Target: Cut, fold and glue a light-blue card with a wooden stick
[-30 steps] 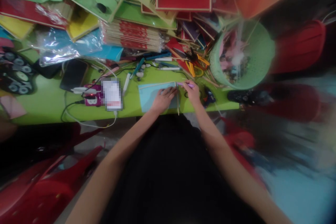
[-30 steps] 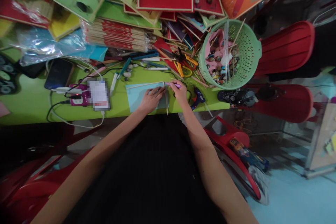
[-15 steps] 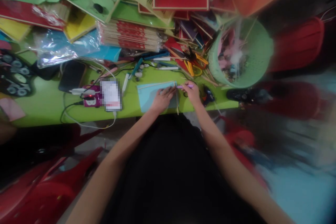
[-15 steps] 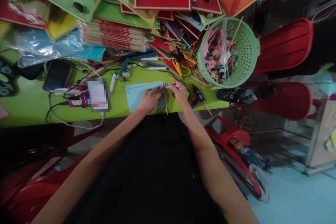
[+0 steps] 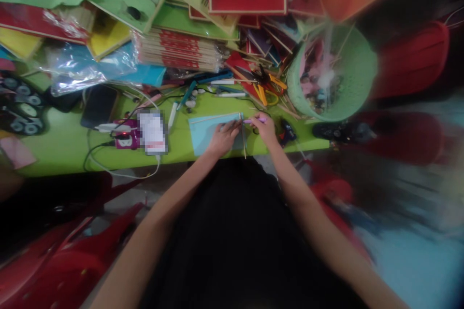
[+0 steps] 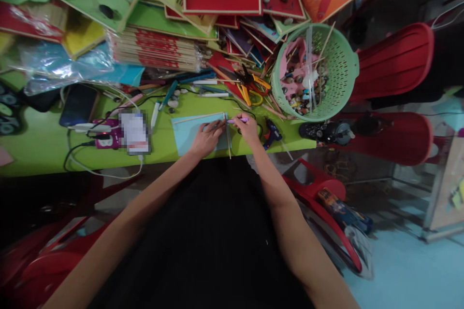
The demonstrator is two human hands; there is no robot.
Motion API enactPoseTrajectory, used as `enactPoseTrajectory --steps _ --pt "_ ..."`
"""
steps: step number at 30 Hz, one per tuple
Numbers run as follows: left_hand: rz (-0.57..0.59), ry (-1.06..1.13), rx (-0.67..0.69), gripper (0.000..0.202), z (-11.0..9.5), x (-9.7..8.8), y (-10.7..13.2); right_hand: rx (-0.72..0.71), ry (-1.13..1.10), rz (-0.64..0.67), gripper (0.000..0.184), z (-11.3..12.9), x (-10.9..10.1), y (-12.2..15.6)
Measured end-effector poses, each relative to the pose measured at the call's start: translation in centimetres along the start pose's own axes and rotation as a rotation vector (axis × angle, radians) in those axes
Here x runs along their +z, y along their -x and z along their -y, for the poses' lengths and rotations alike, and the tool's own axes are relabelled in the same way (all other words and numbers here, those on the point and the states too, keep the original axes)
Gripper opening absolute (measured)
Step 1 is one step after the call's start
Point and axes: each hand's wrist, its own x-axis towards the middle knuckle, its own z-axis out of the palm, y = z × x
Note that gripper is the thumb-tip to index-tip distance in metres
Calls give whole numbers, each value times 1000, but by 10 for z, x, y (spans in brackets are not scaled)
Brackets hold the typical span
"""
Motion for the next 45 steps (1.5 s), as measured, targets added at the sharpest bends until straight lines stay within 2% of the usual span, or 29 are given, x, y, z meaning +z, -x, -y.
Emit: enactPoseTrajectory --steps 7,16,26,37,45 --pt "-2 -5 31 58 3 2 0 23 51 22 26 0 -3 10" --pt "23 5 12 61 3 1 0 -23 148 71 23 -12 -9 27" --pt "10 -4 18 60 4 3 1 58 217 125 20 -20 -13 52" --pt "17 -11 14 62 3 3 1 54 289 186 17 -1 -13 65" --pt "30 14 1 63 3 4 1 48 304 206 16 -4 -14 65"
